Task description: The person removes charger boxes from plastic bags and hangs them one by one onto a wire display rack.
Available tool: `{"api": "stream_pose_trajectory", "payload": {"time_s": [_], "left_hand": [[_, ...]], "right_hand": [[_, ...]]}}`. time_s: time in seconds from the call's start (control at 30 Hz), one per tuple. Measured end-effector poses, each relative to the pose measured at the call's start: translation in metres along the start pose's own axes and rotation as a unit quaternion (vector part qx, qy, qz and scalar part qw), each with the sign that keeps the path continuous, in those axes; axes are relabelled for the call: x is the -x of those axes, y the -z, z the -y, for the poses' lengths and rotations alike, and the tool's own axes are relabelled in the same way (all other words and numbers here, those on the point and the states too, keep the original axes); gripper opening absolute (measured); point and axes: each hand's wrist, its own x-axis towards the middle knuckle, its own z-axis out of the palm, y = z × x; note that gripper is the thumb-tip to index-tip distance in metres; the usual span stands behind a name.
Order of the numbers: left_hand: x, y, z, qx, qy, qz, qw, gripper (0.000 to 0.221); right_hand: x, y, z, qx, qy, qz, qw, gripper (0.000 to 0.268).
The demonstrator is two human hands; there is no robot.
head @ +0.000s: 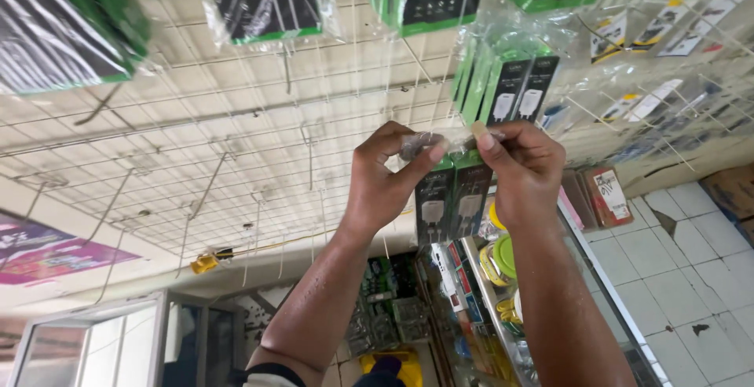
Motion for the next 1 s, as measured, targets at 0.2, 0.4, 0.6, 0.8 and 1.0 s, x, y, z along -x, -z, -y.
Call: {"api": "stream_pose_trajectory", "payload": {"time_s": [0.2, 0.4, 0.6, 0.8, 1.0], "left_hand": [[-0.012, 0.007, 0.010, -0.020, -0.039, -0.027, 0.999, 0.015], [-0.033, 0.009, 0.001, -0.033, -0.036, -0.031, 0.998, 0.013], [-0.047, 0.012, -0.003, -0.068, -0.043, -0.022, 0.997, 0.012], [-0.058, 0.010, 0.007, -0.065, -0.022, -0.031, 0.997, 0.015], [-0.062, 0.010, 0.013, -0.075, -0.013, -0.042, 0.996, 0.018]], "right_hand": [[-0.017, -0.013, -0.001, 0.059, -0.059, 0.003, 0.997, 0.010], [-0.032, -0.031, 0.009, 0.044, -0.089, 0.011, 0.995, 0.015], [-0.050, -0.023, 0.003, 0.070, -0.032, 0.026, 0.997, 0.011], [-0.064, -0.030, 0.002, 0.074, -0.047, 0.025, 0.996, 0.011], [-0.070, -0.036, -0.001, 0.068, -0.053, 0.030, 0.996, 0.010]]}}
